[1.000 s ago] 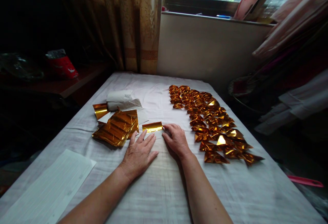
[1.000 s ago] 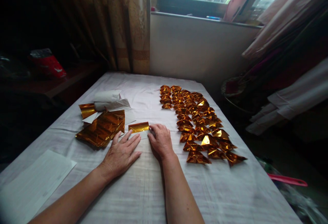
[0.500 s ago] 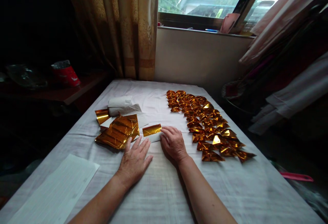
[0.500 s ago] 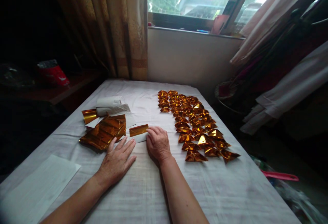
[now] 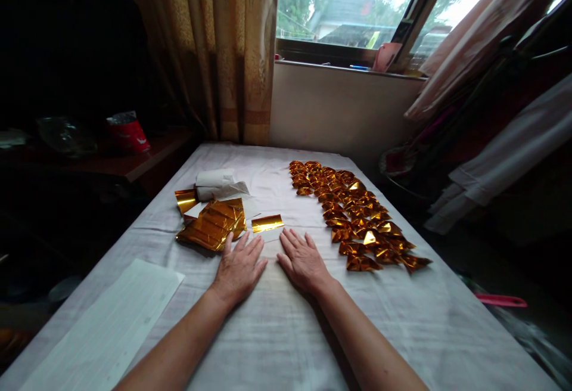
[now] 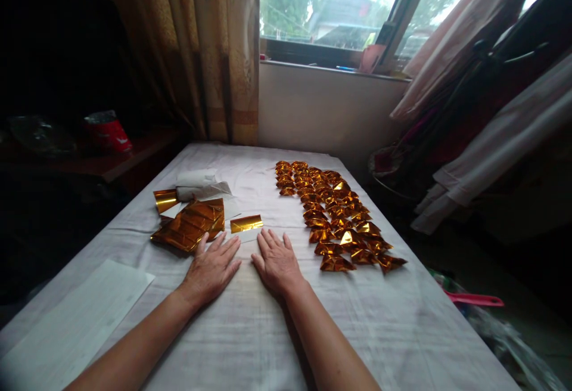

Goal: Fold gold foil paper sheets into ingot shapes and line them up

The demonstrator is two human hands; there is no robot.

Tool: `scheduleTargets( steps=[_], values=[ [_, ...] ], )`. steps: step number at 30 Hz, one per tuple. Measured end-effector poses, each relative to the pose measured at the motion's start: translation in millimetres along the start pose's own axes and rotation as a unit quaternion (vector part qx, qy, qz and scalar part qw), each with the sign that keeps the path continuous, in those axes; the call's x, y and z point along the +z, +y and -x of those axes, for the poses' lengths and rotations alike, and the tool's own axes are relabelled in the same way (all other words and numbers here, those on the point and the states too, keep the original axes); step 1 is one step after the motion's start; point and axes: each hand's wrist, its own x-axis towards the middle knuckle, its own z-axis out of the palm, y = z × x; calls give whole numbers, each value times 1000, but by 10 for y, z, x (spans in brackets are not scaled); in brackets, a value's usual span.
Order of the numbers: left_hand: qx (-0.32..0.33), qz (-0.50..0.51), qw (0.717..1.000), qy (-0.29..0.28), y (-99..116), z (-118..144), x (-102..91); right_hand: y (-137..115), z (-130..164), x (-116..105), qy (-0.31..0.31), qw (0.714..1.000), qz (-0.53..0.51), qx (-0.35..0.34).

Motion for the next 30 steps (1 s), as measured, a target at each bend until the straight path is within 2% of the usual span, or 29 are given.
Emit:
scheduleTargets(
  steps=[3,7,13,24,30],
  values=[
    [-5,3,1000,-11,0,-1,-15,39,23,-24,2,999,8,46],
    [-14,-13,1000,-12,3,5,-12,90,21,-19,13,998,3,55],
    [-21,-41,999,5,-3,26,37,200,-80,64,94,987,-45,118],
    [11,-2,999,47,-86,65,107,298,-274,93,151,974,-142,89],
    [-31,69,996,45,-148,7,96,291,-226,115,188,966,-168,59]
  ],
)
